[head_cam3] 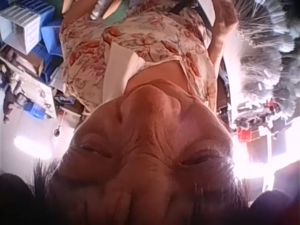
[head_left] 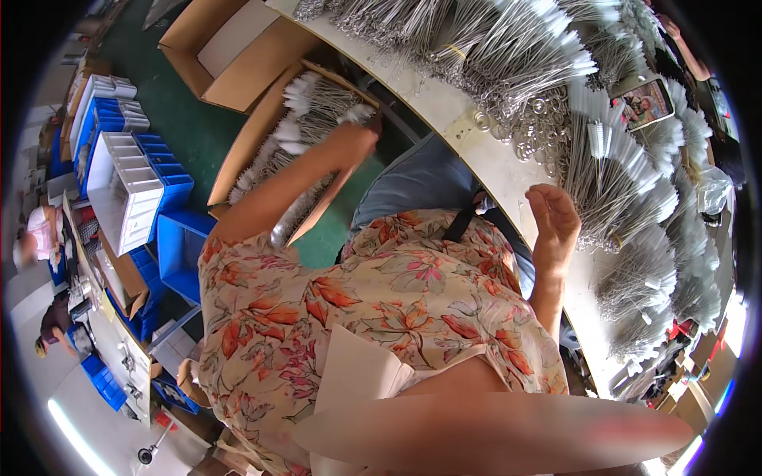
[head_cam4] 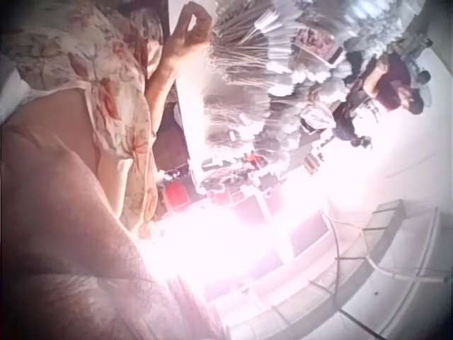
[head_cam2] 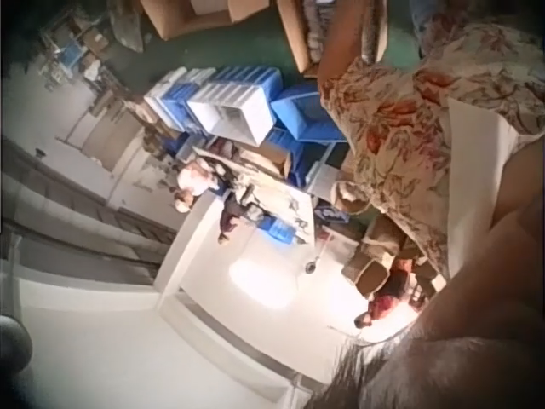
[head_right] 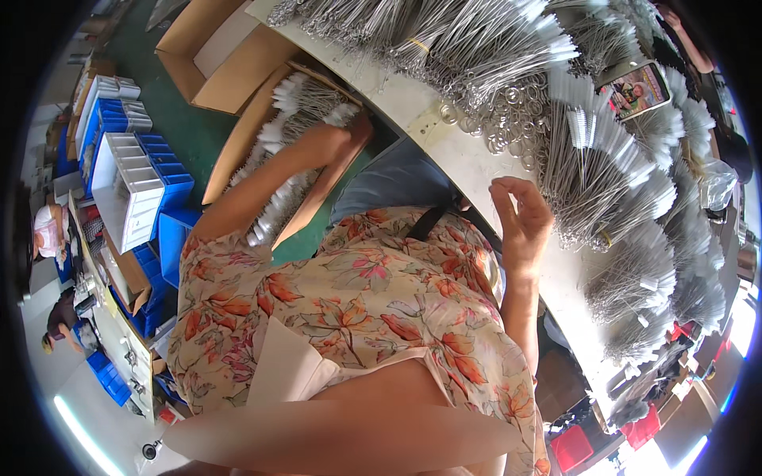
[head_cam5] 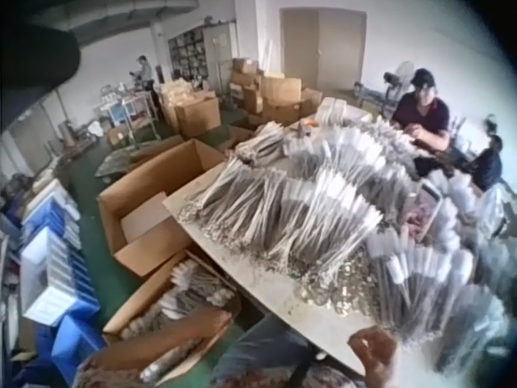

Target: The recorder is assembling small cleaning brushes by sliding multiple brushes onto a single metal ring.

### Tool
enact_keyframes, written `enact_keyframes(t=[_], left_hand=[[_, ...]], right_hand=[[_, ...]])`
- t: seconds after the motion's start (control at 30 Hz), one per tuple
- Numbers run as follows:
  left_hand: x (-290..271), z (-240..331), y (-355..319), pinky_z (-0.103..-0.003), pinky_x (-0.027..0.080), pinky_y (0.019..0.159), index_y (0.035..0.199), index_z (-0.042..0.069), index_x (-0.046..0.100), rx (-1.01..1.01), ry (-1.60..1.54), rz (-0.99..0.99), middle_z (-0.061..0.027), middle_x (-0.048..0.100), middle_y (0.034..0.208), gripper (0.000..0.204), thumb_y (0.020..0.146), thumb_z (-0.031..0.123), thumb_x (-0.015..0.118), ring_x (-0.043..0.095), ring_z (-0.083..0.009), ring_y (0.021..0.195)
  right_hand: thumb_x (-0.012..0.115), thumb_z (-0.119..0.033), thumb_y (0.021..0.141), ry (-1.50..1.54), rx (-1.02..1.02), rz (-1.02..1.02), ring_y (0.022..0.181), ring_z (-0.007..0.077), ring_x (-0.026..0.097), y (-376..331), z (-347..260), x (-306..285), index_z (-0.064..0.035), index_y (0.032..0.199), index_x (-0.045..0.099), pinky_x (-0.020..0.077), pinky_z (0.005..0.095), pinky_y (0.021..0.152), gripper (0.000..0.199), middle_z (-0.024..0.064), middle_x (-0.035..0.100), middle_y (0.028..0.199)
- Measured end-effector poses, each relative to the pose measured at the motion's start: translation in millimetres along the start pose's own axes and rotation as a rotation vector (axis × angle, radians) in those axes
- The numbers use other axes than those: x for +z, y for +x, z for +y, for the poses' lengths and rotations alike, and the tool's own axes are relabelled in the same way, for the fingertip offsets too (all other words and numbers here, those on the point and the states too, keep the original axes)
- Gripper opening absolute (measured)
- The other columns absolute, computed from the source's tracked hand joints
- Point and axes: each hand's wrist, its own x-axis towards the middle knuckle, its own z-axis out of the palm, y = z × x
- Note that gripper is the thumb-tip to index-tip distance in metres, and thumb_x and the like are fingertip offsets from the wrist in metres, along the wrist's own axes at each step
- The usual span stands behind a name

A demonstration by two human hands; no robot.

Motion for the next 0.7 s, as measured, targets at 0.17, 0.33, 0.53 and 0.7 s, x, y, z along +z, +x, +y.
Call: enact_keyframes(t=[0.17, 0.33, 0.53, 0.7], left_hand=[[89, -123, 31, -0.045, 0.041, 0.084, 0.09, 0.006, 0.06, -0.113, 0.076, 0.167, -0.0161, 0.061, 0.093, 0.024, 0.078, 0.026, 0.058, 0.058, -0.0307, 0.091], [132, -113, 54, -0.041, 0.041, 0.088, 0.107, 0.004, 0.057, -0.317, -0.232, 0.089, -0.019, 0.058, 0.104, 0.039, 0.08, 0.031, 0.059, 0.052, -0.035, 0.103], [53, -173, -69, -0.03, 0.046, 0.079, 0.088, 0.004, 0.065, -0.463, -0.043, 0.687, -0.011, 0.064, 0.091, 0.021, 0.078, 0.02, 0.055, 0.061, -0.0221, 0.085], [-161, -72, -28, -0.028, 0.046, 0.081, 0.099, -0.004, 0.059, -0.481, -0.638, 1.199, -0.012, 0.063, 0.094, 0.023, 0.089, 0.015, 0.052, 0.06, -0.0191, 0.088]], right_hand=[[0.062, 0.001, 0.08, 0.039, 0.022, 0.047, 0.085, 0.0086, 0.053, 6, 1, -8, 0.0018, 0.092, 0.061, 0.0409, 0.0218, 0.078, 0.012, 0.0038, 0.062, 0.088], [0.059, 0.002, 0.081, 0.034, -0.155, 0.29, 0.081, 0.0104, 0.057, 18, -18, -61, 0.0011, 0.095, 0.062, 0.0441, 0.0213, 0.074, 0.015, 0.0049, 0.063, 0.084], [0.056, -0.001, 0.082, -1.033, -0.451, 0.218, 0.069, 0.0144, 0.054, 88, -92, -172, -0.0131, 0.108, 0.062, 0.043, 0.0291, 0.07, 0.029, 0.0002, 0.057, 0.071], [0.054, 0.0, 0.081, -1.524, -0.482, -0.122, 0.072, 0.0139, 0.056, 153, -93, -241, -0.0299, 0.122, 0.052, 0.0413, 0.031, 0.081, 0.051, 0.0002, 0.059, 0.074]])
